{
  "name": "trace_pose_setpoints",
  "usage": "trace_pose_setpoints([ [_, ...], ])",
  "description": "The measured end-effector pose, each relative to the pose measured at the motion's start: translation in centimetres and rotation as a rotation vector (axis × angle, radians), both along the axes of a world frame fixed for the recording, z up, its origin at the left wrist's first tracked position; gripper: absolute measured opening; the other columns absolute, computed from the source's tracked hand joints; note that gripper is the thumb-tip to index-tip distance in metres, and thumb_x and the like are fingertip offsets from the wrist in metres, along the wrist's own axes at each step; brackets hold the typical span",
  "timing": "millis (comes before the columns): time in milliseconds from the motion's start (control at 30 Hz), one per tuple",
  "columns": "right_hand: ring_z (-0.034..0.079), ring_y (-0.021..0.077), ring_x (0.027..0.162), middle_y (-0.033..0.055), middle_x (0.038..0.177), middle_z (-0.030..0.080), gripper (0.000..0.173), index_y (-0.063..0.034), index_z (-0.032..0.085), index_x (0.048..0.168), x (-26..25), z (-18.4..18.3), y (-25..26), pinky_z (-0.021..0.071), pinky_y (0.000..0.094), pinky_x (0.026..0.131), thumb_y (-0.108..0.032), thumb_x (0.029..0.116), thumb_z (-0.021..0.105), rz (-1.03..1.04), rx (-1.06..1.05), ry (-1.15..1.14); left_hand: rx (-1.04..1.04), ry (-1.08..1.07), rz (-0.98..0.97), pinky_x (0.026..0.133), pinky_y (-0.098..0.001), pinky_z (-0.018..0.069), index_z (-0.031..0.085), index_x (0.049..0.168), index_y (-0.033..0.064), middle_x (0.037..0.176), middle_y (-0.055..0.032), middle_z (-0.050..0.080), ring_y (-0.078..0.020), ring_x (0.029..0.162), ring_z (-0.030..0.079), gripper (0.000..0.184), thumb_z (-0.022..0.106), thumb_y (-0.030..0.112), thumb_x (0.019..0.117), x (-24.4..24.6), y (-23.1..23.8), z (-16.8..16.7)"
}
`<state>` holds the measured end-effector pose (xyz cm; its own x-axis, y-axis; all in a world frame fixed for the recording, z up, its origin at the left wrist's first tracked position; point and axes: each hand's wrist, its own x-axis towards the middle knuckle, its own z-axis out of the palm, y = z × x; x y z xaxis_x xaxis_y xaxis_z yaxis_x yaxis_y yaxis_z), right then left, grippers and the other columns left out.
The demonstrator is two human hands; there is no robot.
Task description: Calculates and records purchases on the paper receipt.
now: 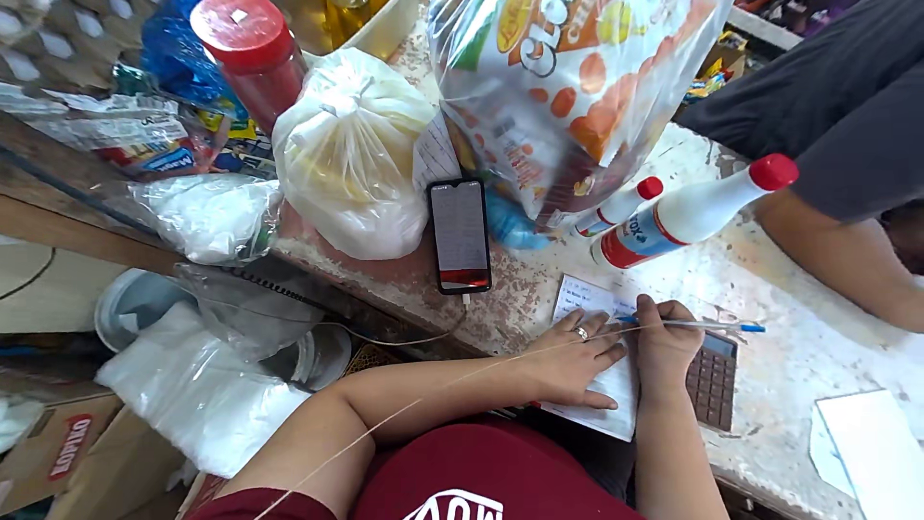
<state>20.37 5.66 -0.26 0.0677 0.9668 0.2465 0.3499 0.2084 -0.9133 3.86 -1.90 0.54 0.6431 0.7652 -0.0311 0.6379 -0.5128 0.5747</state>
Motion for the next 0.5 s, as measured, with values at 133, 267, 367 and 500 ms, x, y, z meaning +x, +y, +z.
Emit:
trace_pose_setpoints([
  [133,0.051,0.0002,0.047,-0.0106,0.055,0.052,0.035,-0.0177,0.049,0.068,0.02,-0.09,0.02,0.0467,0.0186,0.047,-0.010,0.0953,0.069,-0.005,-0.005,-0.008,0.006,-0.001,-0.019,0.125,-0.0607,0.0036,0.034,0.160,0.0115,0.170,-0.0084,0.024,-0.0328,0.159,0.011,0.081,0.048,0.064,0.0992,-0.08,0.04,-0.13],
  [267,0.051,0.0002,0.047,-0.0111,0.055,0.052,0.035,-0.0181,0.049,0.068,0.03,-0.14,-0.05,0.0467,0.0182,0.048,-0.010,0.0958,0.068,0.004,0.000,-0.004,0.022,-0.014,-0.018,0.125,-0.0608,0.0047,0.035,0.159,0.0112,0.169,-0.0087,0.026,-0.0336,0.159,0.013,0.080,0.048,0.063,0.0992,-0.13,-0.03,-0.15],
  [367,0.052,0.0009,0.048,-0.0110,0.056,0.053,0.033,-0.0184,0.050,0.070,0.07,-0.30,0.00,0.0475,0.0192,0.048,-0.014,0.0988,0.065,0.016,0.005,0.025,0.023,-0.013,-0.014,0.125,-0.0610,0.0045,0.035,0.159,0.0116,0.169,-0.0083,0.026,-0.0331,0.159,0.013,0.080,0.048,0.063,0.0992,-0.07,0.01,-0.23],
  [500,0.057,-0.0016,0.056,-0.0125,0.068,0.060,0.026,-0.0155,0.059,0.083,0.19,-0.25,-0.22,0.0520,0.0186,0.055,-0.025,0.1063,0.055,0.025,0.011,0.017,0.011,-0.009,-0.018,0.125,-0.0617,0.0051,0.034,0.160,0.0127,0.170,-0.0076,0.025,-0.0339,0.159,0.012,0.082,0.049,0.064,0.0983,0.01,0.10,-0.16],
])
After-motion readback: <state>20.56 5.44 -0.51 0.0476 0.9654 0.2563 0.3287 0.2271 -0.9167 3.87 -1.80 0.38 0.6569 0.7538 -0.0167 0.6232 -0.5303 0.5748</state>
